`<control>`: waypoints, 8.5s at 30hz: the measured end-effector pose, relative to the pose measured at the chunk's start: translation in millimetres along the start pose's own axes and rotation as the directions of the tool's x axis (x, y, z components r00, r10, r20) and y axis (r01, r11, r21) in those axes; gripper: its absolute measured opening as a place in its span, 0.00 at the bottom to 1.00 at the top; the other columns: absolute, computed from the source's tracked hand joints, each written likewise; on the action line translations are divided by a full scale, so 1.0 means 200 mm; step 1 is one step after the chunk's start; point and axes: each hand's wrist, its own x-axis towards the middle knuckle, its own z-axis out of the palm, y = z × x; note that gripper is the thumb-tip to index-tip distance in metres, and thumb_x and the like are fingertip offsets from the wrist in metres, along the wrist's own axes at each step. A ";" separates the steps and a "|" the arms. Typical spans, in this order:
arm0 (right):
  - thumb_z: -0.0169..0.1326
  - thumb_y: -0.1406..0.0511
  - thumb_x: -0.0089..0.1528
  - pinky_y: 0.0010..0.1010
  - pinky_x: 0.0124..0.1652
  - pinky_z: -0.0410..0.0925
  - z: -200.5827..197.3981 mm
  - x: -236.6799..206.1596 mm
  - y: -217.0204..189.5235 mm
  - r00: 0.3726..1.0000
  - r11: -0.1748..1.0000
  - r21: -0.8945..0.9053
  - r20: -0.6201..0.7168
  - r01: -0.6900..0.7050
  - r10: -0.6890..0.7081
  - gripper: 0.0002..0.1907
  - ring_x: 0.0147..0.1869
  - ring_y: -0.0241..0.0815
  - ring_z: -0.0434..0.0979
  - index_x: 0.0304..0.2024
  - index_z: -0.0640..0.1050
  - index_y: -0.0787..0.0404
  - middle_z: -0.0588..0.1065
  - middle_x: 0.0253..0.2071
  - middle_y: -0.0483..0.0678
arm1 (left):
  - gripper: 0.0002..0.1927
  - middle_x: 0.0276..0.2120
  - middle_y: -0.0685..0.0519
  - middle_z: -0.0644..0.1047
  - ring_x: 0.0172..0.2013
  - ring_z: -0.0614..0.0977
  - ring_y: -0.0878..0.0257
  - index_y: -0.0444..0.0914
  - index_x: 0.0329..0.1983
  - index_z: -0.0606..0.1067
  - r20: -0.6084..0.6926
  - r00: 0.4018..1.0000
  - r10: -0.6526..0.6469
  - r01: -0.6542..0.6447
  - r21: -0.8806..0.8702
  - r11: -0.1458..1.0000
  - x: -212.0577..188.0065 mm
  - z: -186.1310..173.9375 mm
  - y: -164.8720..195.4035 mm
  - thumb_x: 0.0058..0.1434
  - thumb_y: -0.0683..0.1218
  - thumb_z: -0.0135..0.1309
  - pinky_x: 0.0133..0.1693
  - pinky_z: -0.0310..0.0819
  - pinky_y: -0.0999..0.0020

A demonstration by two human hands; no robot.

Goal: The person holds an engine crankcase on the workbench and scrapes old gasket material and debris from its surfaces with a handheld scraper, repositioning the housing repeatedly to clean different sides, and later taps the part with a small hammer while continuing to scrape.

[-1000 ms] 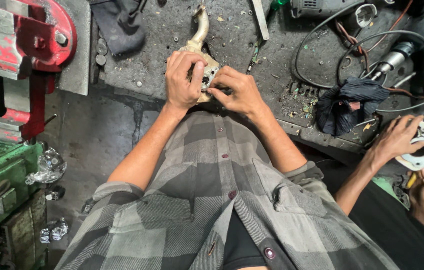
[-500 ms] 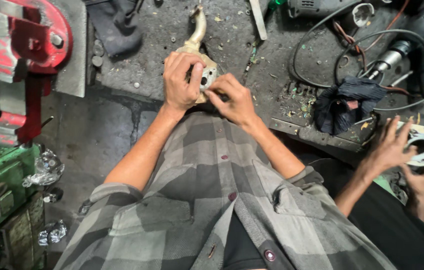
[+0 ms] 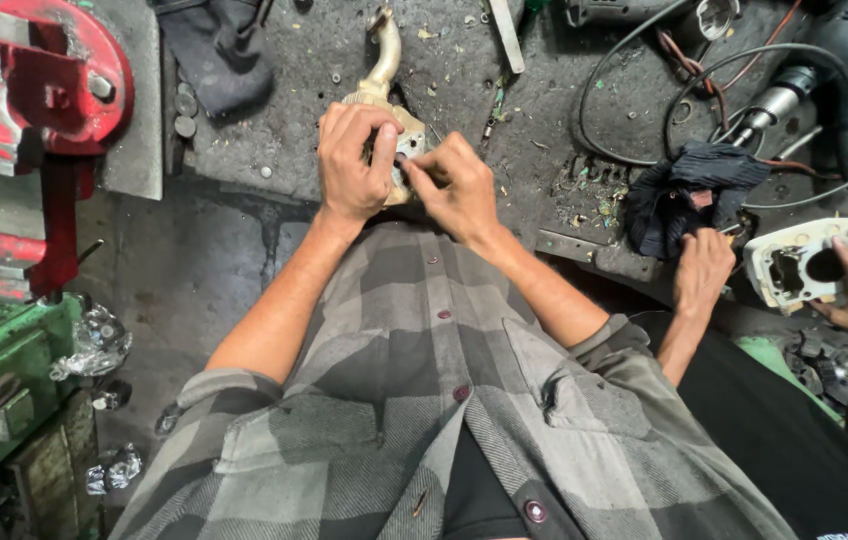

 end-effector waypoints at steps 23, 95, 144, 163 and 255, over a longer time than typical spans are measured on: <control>0.67 0.70 0.61 0.33 0.31 0.70 0.02 -0.01 0.00 0.989 0.998 -0.039 -0.144 -0.044 0.038 0.09 0.31 0.43 0.78 0.32 0.77 0.65 0.72 0.32 0.50 | 0.05 0.36 0.52 0.78 0.39 0.76 0.51 0.38 0.36 0.76 -0.005 1.000 0.023 -0.023 -0.006 1.000 0.02 -0.01 0.02 0.68 0.43 0.53 0.46 0.65 0.58; 0.66 0.65 0.62 0.30 0.38 0.72 -0.25 0.17 0.21 0.924 0.995 0.052 0.377 -0.082 0.056 0.08 0.37 0.36 0.78 0.39 0.82 0.63 0.78 0.36 0.45 | 0.06 0.36 0.52 0.78 0.41 0.75 0.54 0.38 0.35 0.77 0.023 1.000 0.002 -0.002 -0.004 1.000 0.01 -0.02 0.03 0.69 0.42 0.53 0.49 0.65 0.59; 0.70 0.69 0.59 0.27 0.39 0.72 -0.12 0.07 0.20 0.957 0.983 0.180 0.281 0.020 -0.071 0.08 0.41 0.36 0.78 0.38 0.83 0.62 0.78 0.39 0.45 | 0.06 0.36 0.52 0.78 0.41 0.75 0.54 0.38 0.35 0.76 0.020 1.000 0.018 -0.017 -0.008 1.000 0.01 -0.02 0.02 0.68 0.41 0.53 0.48 0.65 0.59; 0.70 0.68 0.60 0.28 0.39 0.71 -0.16 0.17 0.17 0.975 0.994 0.097 0.213 0.046 -0.066 0.09 0.40 0.36 0.78 0.39 0.82 0.62 0.77 0.39 0.45 | 0.05 0.35 0.53 0.78 0.40 0.75 0.54 0.38 0.34 0.77 0.023 1.000 0.015 -0.015 -0.011 1.000 0.02 -0.02 0.03 0.68 0.41 0.54 0.48 0.65 0.60; 0.69 0.65 0.60 0.30 0.40 0.70 -0.24 0.18 0.20 0.882 0.986 0.154 0.453 0.065 -0.129 0.08 0.41 0.38 0.77 0.38 0.83 0.61 0.77 0.37 0.45 | 0.05 0.36 0.52 0.78 0.41 0.75 0.53 0.38 0.35 0.77 0.045 0.999 0.008 -0.008 -0.006 1.000 0.02 -0.02 0.04 0.68 0.41 0.54 0.49 0.65 0.59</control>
